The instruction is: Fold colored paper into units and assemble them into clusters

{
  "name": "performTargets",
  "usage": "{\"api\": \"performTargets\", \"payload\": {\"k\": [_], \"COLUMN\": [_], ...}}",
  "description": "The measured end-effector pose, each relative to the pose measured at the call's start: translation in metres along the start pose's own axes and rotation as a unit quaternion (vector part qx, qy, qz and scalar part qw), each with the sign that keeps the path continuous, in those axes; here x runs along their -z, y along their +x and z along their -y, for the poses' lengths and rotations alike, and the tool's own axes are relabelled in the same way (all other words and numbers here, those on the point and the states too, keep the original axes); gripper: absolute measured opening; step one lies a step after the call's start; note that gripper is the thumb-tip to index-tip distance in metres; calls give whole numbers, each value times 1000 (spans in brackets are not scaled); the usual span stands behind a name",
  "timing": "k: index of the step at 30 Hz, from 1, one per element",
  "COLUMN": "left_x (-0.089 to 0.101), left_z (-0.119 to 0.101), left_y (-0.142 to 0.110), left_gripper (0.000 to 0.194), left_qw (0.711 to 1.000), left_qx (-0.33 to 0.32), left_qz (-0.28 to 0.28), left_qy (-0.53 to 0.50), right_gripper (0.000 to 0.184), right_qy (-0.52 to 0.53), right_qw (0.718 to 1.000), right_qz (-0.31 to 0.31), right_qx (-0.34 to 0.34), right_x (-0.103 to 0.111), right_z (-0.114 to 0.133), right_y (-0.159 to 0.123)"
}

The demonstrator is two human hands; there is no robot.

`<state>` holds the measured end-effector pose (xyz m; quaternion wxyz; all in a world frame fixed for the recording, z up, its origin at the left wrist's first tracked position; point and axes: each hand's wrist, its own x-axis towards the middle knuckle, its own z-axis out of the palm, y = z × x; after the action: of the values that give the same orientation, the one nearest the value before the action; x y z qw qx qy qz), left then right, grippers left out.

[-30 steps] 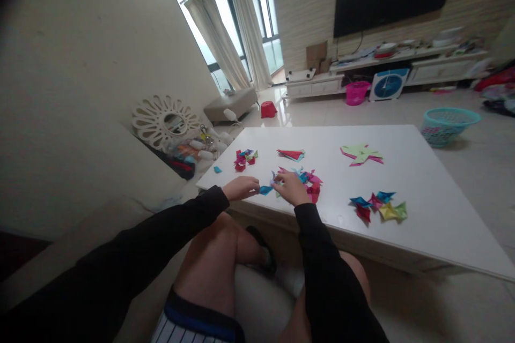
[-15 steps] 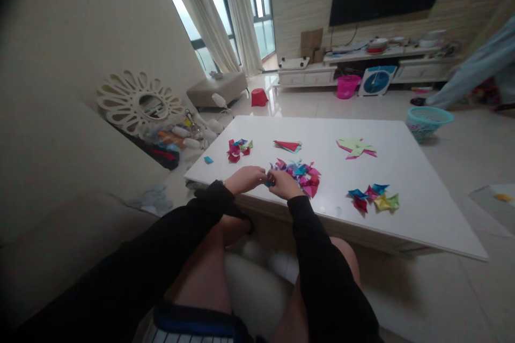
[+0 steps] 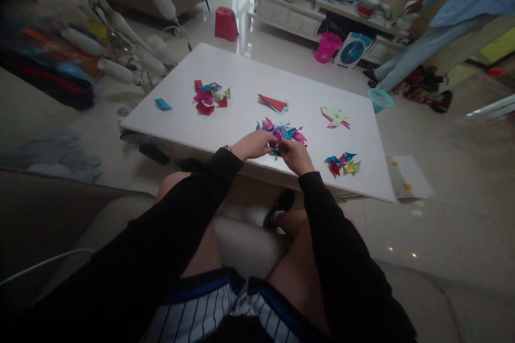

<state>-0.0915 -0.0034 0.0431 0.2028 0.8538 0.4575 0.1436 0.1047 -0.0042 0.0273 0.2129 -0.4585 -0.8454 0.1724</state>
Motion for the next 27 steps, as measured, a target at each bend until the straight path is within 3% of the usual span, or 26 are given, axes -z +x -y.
{"api": "performTargets", "payload": {"k": [3, 7, 10, 15, 20, 27], "left_x": [4, 9, 8, -1, -17, -33], "left_z": [-4, -3, 2, 7, 0, -8], "left_y": [6, 9, 9, 17, 38, 51], "left_gripper": [30, 46, 44, 27, 28, 27], "left_qw": [996, 989, 992, 998, 999, 998], "left_qx": [-43, -38, -10, 8, 13, 5], "left_qz": [12, -35, -46, 4, 33, 52], "left_qy": [-76, -140, -119, -59, -30, -30], "right_gripper": [10, 9, 11, 12, 9, 10], "right_qy": [-50, -133, -194, -246, -237, -213], "right_qw": [998, 988, 972, 935, 916, 916], "right_qz": [-4, -34, -56, -68, -6, 48], "right_qx": [-24, -64, -117, -246, -324, -338], "right_x": [20, 60, 97, 141, 132, 96], "right_z": [-2, -24, -60, -135, -184, -210], "right_y": [-7, -11, -17, -42, -78, -108]}}
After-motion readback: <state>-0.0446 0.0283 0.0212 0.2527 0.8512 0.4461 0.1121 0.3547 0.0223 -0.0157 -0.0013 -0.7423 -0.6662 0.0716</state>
